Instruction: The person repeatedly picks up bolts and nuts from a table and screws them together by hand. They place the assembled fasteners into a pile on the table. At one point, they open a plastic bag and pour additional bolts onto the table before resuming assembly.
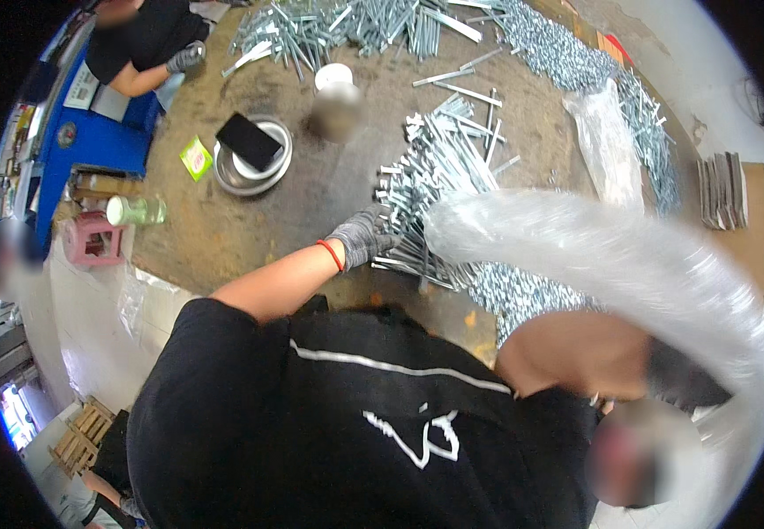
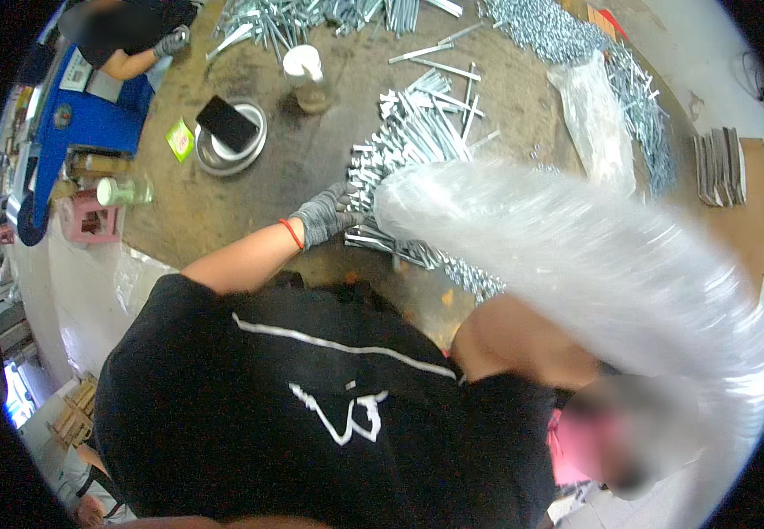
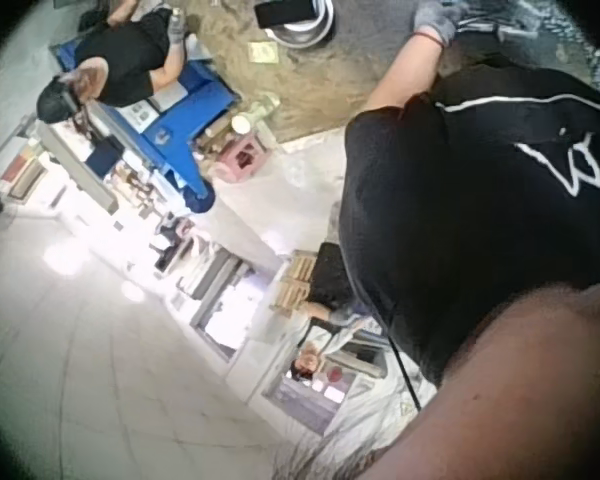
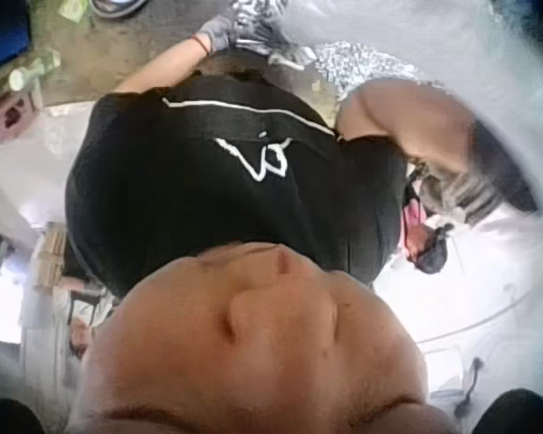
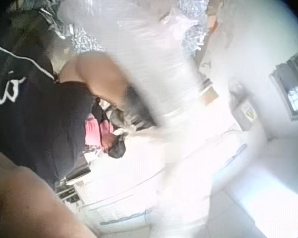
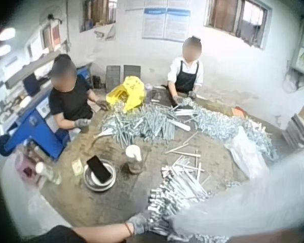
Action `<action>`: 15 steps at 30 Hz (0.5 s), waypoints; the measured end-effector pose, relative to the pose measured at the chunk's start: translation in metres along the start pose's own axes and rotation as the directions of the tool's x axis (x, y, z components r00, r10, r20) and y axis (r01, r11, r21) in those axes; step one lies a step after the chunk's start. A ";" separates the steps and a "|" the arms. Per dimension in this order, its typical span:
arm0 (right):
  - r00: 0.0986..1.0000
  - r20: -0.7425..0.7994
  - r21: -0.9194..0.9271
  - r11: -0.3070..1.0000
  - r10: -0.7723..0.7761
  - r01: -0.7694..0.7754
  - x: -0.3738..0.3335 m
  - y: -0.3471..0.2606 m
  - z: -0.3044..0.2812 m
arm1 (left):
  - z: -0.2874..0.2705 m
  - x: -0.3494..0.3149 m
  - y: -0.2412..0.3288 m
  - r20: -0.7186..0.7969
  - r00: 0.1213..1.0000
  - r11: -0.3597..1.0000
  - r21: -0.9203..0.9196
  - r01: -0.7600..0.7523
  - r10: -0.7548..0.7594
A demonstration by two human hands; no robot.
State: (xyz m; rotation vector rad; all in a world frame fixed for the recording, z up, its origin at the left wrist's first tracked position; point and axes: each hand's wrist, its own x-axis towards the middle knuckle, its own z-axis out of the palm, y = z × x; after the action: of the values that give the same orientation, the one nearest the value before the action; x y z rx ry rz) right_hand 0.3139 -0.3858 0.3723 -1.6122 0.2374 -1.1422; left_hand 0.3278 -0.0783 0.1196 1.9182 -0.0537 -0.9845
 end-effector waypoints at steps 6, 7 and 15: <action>0.983 -0.154 0.135 0.983 -0.102 0.123 0.087 -0.041 0.029 | 0.059 0.004 -0.058 0.108 0.967 0.958 -0.201 -0.206 0.231; 0.979 -0.194 0.168 0.982 -0.054 0.088 0.074 -0.041 0.032 | 0.056 -0.001 -0.063 0.054 0.981 0.982 -0.057 -0.183 0.186; 0.893 0.068 0.422 0.799 0.445 -0.429 -0.062 0.008 -0.009 | 0.018 -0.018 -0.057 -0.013 0.918 0.693 -0.651 -0.310 0.397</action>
State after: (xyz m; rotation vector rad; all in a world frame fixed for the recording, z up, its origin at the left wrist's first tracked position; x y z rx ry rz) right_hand 0.2775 -0.3535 0.3315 -1.0702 0.3376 -0.7896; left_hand 0.2843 -0.0525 0.0835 1.1422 -0.1391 -0.7268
